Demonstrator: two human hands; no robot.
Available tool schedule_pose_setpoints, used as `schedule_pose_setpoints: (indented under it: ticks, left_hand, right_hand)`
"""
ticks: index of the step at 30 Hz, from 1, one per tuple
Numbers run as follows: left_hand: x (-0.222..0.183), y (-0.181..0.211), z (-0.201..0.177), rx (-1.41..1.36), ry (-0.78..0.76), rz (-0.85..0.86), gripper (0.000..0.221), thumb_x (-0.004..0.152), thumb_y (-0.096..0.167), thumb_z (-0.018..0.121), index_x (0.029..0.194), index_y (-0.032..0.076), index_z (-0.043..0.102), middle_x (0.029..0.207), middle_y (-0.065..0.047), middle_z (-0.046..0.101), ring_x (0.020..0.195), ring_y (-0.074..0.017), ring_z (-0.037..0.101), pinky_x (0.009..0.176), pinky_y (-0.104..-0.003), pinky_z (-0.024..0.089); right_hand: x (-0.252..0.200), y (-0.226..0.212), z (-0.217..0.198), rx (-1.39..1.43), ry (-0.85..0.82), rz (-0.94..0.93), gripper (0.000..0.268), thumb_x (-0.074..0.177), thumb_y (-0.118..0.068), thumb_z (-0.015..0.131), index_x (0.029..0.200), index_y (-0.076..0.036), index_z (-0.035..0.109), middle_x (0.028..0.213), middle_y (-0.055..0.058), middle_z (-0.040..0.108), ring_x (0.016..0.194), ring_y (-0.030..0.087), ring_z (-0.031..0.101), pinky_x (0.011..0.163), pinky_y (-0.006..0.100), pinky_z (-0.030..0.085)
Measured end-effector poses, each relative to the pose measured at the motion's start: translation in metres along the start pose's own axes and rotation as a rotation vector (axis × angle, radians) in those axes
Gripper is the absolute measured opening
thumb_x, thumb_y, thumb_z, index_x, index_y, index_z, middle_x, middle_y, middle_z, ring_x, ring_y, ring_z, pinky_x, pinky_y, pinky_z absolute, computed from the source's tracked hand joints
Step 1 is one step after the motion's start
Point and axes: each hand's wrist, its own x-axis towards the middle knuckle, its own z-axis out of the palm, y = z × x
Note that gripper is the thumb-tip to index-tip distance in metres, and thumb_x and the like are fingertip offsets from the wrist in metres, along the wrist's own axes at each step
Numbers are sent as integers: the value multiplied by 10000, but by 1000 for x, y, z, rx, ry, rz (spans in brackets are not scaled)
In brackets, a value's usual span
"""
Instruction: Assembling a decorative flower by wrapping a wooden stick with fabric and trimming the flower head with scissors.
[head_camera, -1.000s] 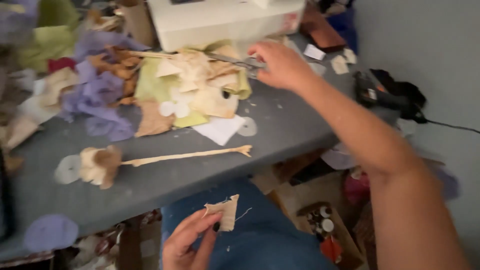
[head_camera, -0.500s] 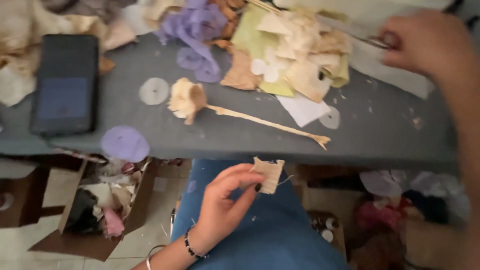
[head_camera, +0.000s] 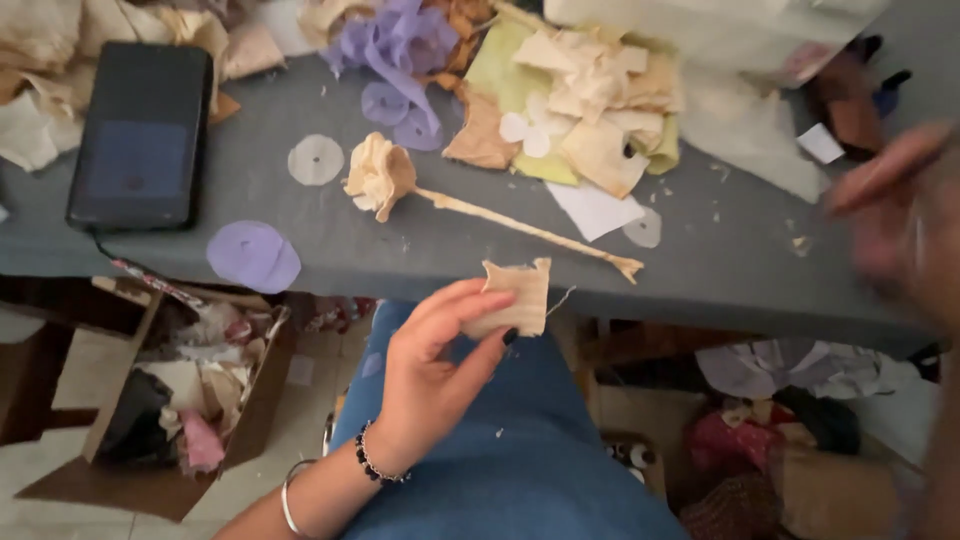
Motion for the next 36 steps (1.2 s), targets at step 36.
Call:
schedule_pose_setpoints:
  ticks: [36]
  left_hand:
    - [45,25,37,47,60,145,327,887,50,760,1188,172,730,1284,-119,706,1249,-190,673,1078,-318,538]
  right_hand:
    - [40,-139,321,260,268,-70,814,795,-956,307,779,-173,531,707,-51,616,592,123,581,580,298,466]
